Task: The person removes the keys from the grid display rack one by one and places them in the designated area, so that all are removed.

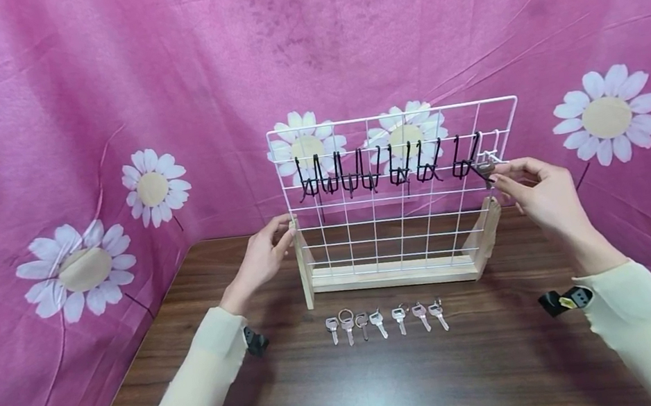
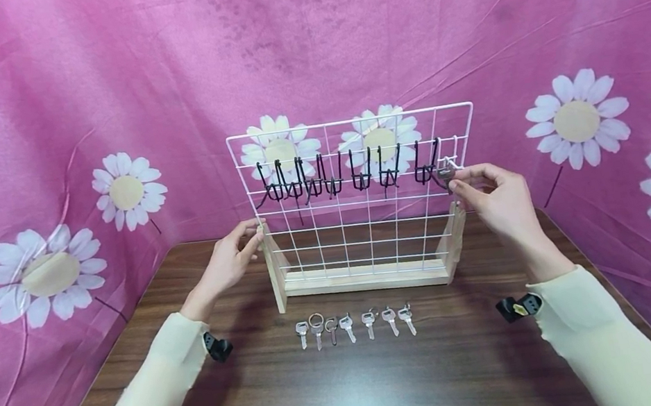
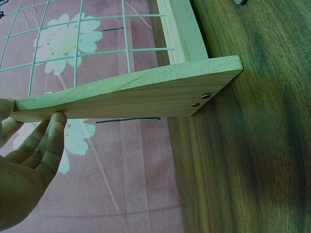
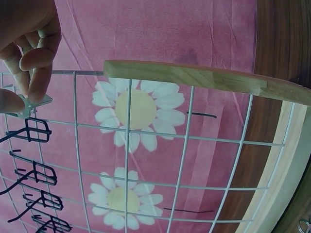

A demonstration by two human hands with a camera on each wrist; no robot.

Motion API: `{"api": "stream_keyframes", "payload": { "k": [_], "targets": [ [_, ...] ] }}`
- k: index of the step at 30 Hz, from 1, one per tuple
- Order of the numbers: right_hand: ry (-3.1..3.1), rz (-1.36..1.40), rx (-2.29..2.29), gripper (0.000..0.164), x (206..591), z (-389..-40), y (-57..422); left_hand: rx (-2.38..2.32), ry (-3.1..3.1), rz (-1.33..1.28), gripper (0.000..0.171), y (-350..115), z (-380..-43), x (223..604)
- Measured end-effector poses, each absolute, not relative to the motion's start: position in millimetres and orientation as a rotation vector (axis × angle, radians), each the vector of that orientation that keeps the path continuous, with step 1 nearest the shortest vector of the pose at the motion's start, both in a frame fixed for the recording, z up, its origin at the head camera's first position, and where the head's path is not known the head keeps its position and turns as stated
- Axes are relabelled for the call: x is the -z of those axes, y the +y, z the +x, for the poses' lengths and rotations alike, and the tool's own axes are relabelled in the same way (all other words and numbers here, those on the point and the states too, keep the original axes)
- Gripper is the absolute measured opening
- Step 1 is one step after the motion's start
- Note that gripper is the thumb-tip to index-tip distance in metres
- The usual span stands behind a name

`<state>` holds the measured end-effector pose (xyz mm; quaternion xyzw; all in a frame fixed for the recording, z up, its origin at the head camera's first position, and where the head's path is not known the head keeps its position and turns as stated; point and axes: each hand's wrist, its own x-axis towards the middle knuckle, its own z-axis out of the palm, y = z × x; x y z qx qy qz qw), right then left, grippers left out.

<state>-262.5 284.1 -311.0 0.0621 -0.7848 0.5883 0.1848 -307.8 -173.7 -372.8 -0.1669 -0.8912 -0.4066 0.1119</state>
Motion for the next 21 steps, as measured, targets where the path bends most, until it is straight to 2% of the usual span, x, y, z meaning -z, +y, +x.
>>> {"api": "stream_keyframes", "payload": {
  "k": [21],
  "targets": [
    [-2.207, 0.165, -1.539, 0.016, 307.3, -266.8, 275.2, 1.182, -2.622, -0.484, 0.037, -173.5, -308.2, 373.4]
  ]
}}
